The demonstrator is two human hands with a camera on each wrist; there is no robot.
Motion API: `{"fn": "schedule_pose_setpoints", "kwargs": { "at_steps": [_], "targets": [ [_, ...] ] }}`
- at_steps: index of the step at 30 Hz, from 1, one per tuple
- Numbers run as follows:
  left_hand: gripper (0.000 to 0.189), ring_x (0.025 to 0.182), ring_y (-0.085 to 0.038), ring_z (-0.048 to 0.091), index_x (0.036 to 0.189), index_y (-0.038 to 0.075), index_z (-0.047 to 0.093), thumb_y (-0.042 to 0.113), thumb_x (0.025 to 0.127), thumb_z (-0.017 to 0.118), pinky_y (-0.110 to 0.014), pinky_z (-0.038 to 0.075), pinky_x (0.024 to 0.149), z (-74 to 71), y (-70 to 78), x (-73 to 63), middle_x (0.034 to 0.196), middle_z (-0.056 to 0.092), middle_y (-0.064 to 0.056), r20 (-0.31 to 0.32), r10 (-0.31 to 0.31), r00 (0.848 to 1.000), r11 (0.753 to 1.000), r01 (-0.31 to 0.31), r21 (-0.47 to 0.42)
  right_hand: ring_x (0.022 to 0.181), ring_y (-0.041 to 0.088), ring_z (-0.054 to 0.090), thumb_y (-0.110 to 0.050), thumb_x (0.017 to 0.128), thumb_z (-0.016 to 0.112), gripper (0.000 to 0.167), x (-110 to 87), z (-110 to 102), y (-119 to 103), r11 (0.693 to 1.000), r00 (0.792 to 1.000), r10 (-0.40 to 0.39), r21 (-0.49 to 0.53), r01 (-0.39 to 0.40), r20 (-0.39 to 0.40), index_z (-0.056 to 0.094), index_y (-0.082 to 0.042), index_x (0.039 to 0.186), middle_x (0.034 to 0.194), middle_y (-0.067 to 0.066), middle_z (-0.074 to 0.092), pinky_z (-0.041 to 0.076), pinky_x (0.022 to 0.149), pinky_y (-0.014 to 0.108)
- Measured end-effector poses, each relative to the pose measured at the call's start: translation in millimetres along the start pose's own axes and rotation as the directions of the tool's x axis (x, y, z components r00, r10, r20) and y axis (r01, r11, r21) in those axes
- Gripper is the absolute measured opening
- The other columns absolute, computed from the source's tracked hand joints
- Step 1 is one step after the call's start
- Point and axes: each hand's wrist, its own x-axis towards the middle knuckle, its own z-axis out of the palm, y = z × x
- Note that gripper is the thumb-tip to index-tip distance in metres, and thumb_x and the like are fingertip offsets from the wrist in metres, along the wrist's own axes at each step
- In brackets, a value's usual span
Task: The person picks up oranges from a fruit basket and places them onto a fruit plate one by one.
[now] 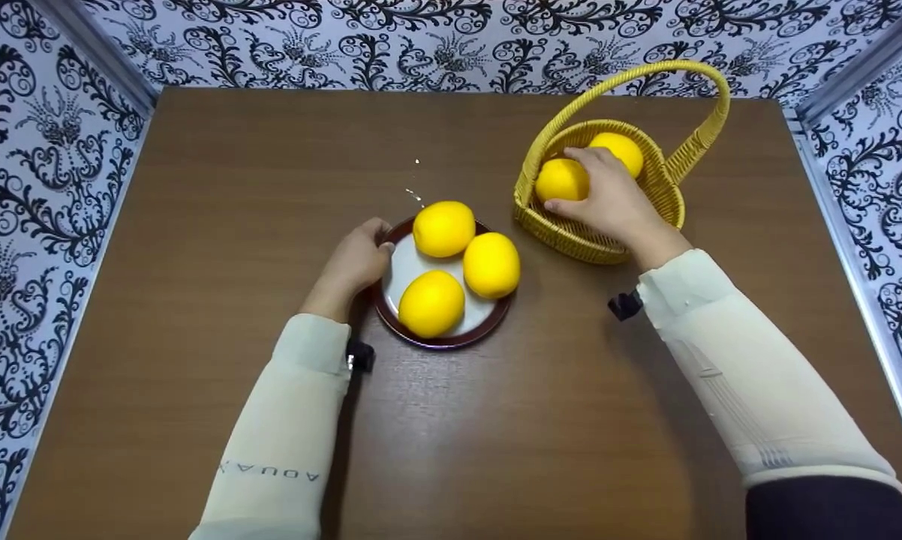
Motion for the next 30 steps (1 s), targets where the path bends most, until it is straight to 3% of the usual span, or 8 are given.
{"fn": "schedule_pose_setpoints", "kwargs": {
  "at_steps": [21,30],
  "targets": [
    [0.023,0.116,-0.033,0.055,0.127,0.013,0.057,0.023,0.108,0.049,-0.048,0.045,0.107,0.3,-0.9,1.1,0.126,0.063,-0.014,0.005,-0.019,1.000,1.000,0.019,-0.022,0.134,0.040,0.049,-0.040,0.091,0.079,0.086,3.2,15,14,0.997,0.997,0.069,0.045,-0.069,-0.017,0.035,-0.016,0.161,0.155,0.021,0.040,0.036,0.118,0.059],
    [0.021,0.114,-0.034,0.055,0.123,0.013,0.058,0.021,0.107,0.049,-0.047,0.045,0.104,0.8,-2.0,0.6,0.122,0.063,-0.015,0.005,-0.010,1.000,0.999,0.010,-0.041,0.131,0.041,0.051,-0.039,0.088,0.081,0.085,3.6,19,16,0.997,0.996,0.068,0.044,-0.066,-0.055,0.039,-0.013,0.158,0.153,0.023,0.041,0.039,0.116,0.059]
  ]
}}
